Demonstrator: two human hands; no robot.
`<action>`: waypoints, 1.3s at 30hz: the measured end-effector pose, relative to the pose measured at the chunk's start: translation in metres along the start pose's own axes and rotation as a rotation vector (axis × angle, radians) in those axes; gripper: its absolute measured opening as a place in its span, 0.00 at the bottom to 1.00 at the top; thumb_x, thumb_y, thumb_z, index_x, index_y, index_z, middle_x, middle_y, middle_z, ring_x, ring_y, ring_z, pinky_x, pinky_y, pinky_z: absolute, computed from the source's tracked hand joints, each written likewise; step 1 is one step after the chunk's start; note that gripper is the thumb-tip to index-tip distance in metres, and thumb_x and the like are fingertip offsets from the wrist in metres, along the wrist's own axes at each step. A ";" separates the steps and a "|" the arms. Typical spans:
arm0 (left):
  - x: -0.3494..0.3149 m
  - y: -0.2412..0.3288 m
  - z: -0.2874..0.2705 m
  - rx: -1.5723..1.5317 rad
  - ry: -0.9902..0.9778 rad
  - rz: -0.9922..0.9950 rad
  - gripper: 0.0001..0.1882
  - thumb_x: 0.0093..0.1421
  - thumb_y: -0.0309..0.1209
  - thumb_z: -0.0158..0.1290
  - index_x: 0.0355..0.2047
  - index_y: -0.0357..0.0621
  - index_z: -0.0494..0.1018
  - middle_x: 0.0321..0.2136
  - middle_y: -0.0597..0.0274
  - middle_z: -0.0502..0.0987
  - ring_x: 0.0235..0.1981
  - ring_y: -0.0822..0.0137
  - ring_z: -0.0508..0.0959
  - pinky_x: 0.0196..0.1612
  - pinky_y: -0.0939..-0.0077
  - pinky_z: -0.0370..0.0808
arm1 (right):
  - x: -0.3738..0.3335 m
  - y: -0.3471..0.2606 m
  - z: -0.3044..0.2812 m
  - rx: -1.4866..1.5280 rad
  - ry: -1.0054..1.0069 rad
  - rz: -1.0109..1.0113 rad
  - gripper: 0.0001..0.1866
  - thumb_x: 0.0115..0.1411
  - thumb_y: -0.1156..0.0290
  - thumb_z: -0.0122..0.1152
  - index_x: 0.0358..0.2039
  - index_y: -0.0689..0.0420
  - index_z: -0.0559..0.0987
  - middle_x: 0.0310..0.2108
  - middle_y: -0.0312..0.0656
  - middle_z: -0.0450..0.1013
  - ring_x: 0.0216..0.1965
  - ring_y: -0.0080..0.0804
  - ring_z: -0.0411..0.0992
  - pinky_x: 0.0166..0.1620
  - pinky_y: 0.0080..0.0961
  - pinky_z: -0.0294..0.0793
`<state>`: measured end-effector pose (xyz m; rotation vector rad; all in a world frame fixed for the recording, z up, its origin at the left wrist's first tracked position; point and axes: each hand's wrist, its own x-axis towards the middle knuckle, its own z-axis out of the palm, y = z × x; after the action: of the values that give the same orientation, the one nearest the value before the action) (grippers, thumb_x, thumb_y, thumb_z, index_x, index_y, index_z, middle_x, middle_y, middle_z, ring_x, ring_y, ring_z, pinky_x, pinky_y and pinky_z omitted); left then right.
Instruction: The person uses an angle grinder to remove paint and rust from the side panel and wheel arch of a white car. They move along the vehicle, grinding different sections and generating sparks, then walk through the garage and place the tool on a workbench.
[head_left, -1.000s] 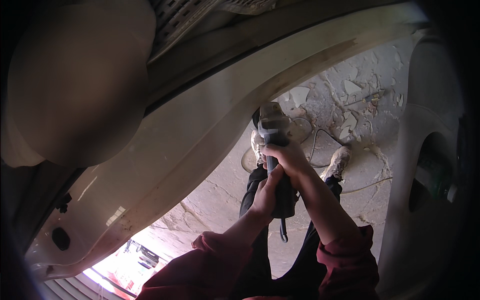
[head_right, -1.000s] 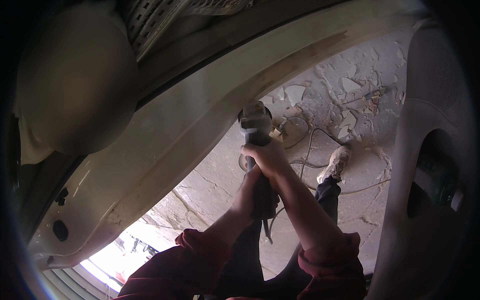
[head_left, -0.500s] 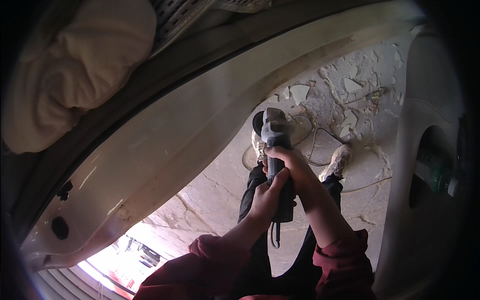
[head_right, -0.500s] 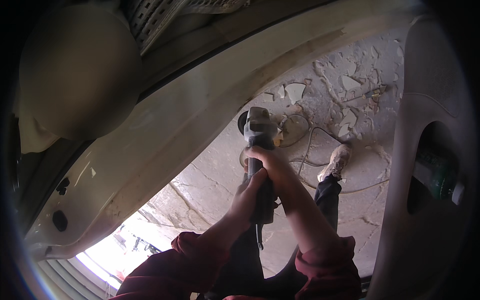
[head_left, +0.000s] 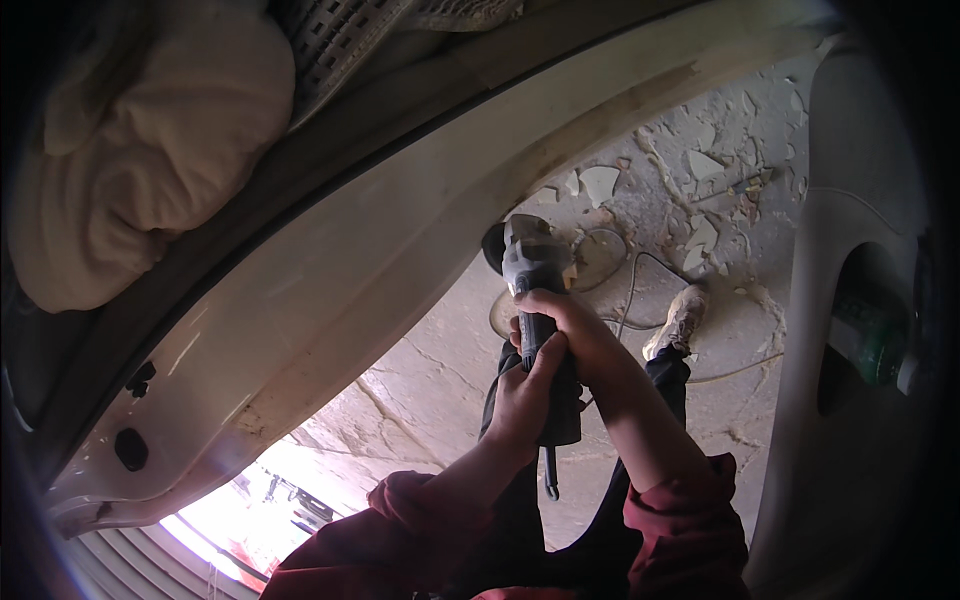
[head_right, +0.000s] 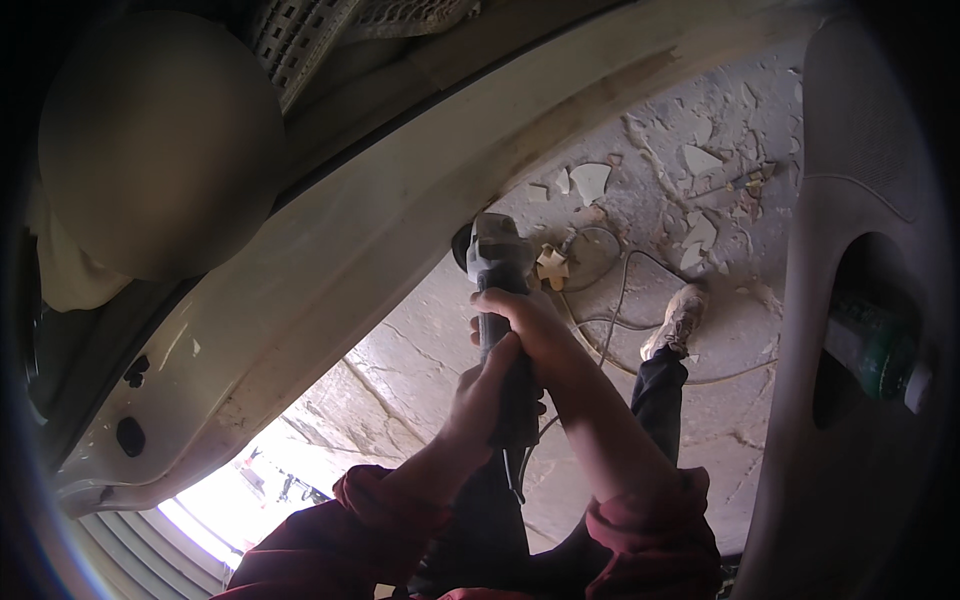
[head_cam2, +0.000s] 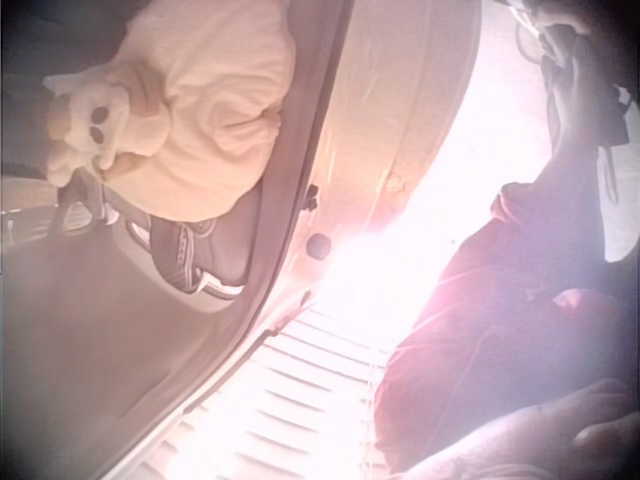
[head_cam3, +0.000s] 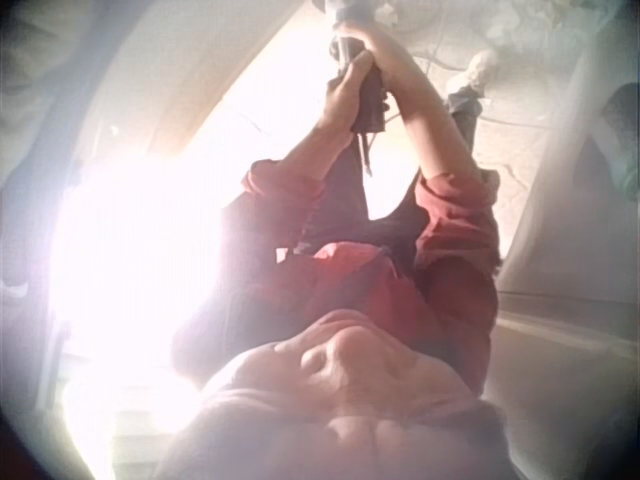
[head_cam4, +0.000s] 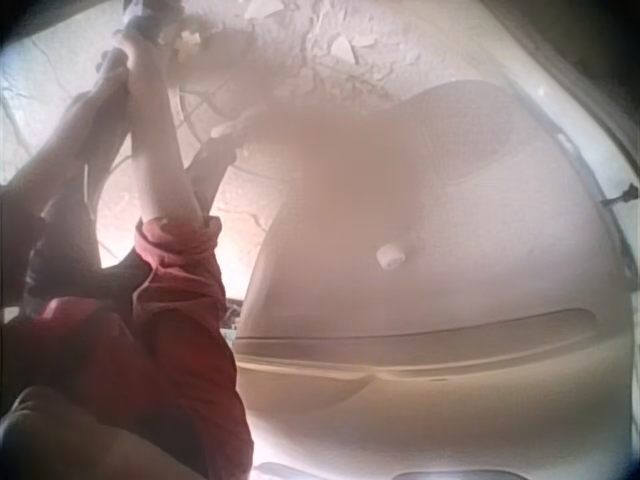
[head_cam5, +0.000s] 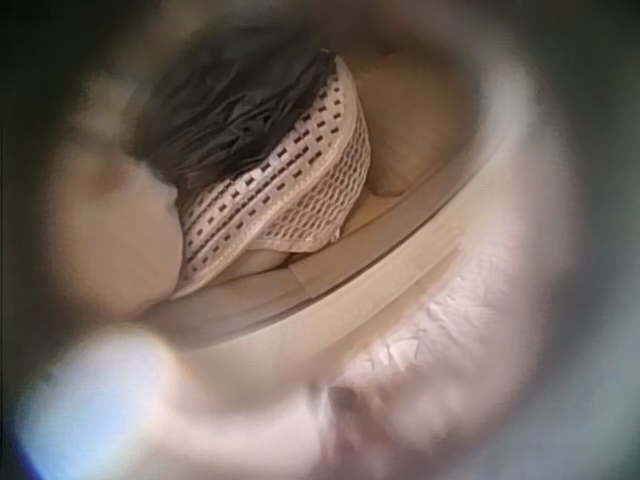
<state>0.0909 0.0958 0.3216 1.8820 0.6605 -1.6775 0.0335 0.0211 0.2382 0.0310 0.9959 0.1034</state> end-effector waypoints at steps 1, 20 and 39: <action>0.000 0.001 0.000 -0.014 0.003 -0.025 0.26 0.67 0.53 0.50 0.42 0.38 0.74 0.27 0.60 0.77 0.25 0.67 0.80 0.28 0.75 0.78 | 0.001 0.000 0.000 0.018 0.005 0.004 0.19 0.55 0.61 0.65 0.40 0.62 0.75 0.29 0.44 0.75 0.30 0.31 0.75 0.36 0.27 0.75; 0.026 0.000 -0.016 -0.132 -0.127 -0.031 0.29 0.67 0.58 0.46 0.39 0.40 0.73 0.25 0.59 0.77 0.23 0.66 0.79 0.25 0.74 0.77 | 0.023 -0.003 0.007 -0.076 0.130 -0.117 0.12 0.51 0.69 0.67 0.33 0.63 0.78 0.24 0.42 0.75 0.23 0.32 0.75 0.28 0.29 0.73; 0.008 0.022 -0.005 -0.012 -0.059 -0.076 0.30 0.64 0.58 0.52 0.37 0.37 0.75 0.24 0.56 0.78 0.23 0.65 0.80 0.27 0.73 0.78 | 0.013 -0.011 0.004 0.054 0.070 -0.033 0.15 0.54 0.64 0.67 0.35 0.62 0.77 0.24 0.41 0.75 0.25 0.30 0.74 0.31 0.27 0.73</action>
<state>0.1105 0.0829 0.3156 1.8124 0.7253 -1.7653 0.0447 0.0116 0.2285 0.0608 1.0688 0.0472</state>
